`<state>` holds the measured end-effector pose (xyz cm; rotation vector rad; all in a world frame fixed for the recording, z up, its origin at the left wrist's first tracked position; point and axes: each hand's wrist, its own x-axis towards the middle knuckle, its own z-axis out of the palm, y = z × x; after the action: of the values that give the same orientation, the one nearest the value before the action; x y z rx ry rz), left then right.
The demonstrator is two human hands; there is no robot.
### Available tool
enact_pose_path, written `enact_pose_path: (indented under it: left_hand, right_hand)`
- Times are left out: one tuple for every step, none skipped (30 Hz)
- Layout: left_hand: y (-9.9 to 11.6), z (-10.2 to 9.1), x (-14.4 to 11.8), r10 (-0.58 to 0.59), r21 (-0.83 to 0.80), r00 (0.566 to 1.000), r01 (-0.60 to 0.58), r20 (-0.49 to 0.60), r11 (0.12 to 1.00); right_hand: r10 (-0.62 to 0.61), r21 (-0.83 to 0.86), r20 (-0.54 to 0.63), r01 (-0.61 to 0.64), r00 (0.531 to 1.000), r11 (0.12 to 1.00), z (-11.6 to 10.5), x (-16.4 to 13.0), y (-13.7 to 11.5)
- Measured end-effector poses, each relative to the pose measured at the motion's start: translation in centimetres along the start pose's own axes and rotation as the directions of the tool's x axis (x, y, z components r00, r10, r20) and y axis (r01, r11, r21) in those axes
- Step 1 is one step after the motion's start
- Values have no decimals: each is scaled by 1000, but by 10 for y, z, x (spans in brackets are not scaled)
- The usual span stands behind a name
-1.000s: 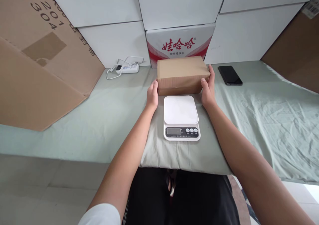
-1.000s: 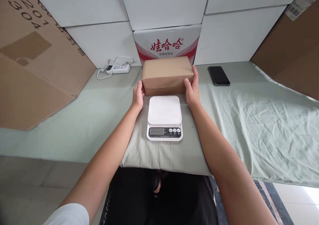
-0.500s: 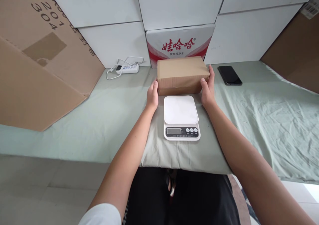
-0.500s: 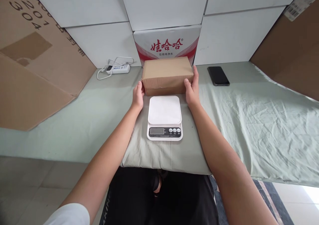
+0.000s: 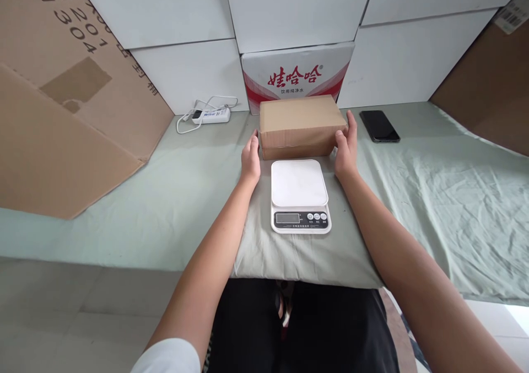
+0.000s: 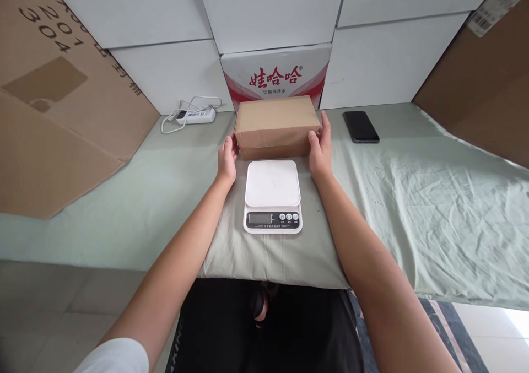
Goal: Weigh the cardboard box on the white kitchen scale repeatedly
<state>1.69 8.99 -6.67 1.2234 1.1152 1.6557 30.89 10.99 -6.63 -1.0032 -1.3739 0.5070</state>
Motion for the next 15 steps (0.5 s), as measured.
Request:
enact_pose_path:
  left_hand:
    - [2,0,-1,-7,10,1000,7,3,1000]
    - [3,1,-2,-15,20,1000,15,6,1000]
    - [4,1,-2,-24,29,1000,24,6,999]
    - [6,1,-3,-31,33,1000,30,7,999]
    - [7,2,-4,-36,34,999,36,7,999]
    - [7,2,-4,-41,33,999,41,5,999]
    - [8,3,-4,-46,33,999,45,2,998]
    - [8,3,-4,-48,33,999,48,1,998]
    - [8,3,-4,-49,33,999,49,1,998]
    - [8,4,-4,-49,33,999,49,1,998]
    - [9,4,-4,-49,31,999,49,4,998]
    - [9,4,-4,-49,28,999,49,10,998]
    - [9,4,-4,-51,26,999,50,18,998]
    - [10,4,-5,-54,26,998,53,29,998]
    - [11,5,-5,-57,27,998,56,40,998]
  right_hand:
    - [10,2,-4,-10,1000,1000,0,-1,-1]
    - [25,2,-7,-25,1000,1000,1,-1,-1]
    - [40,1,-16,-40,999,999,2,-2,-2]
    - [53,1,-25,-53,998,999,2,-2,-2]
    - [62,1,-31,-62,998,998,3,-2,-2]
    - [67,1,-35,-67,997,998,3,-2,-2]
    - [70,0,-34,-70,997,998,3,-2,-2]
    - [72,-1,-31,-72,997,997,3,-2,-1]
    - [73,-4,-24,-73,997,997,3,-2,-1]
    - [72,-8,-18,-73,997,997,2,-2,0]
    - [70,-11,-18,-70,997,997,2,-2,0]
    - [63,-15,-17,-63,998,998,1,-2,1]
    - [48,-20,-11,-48,999,999,1,-2,1]
    - [16,-31,1,-16,1000,999,0,-2,1]
    - [-17,-43,16,18,1000,999,0,-3,1]
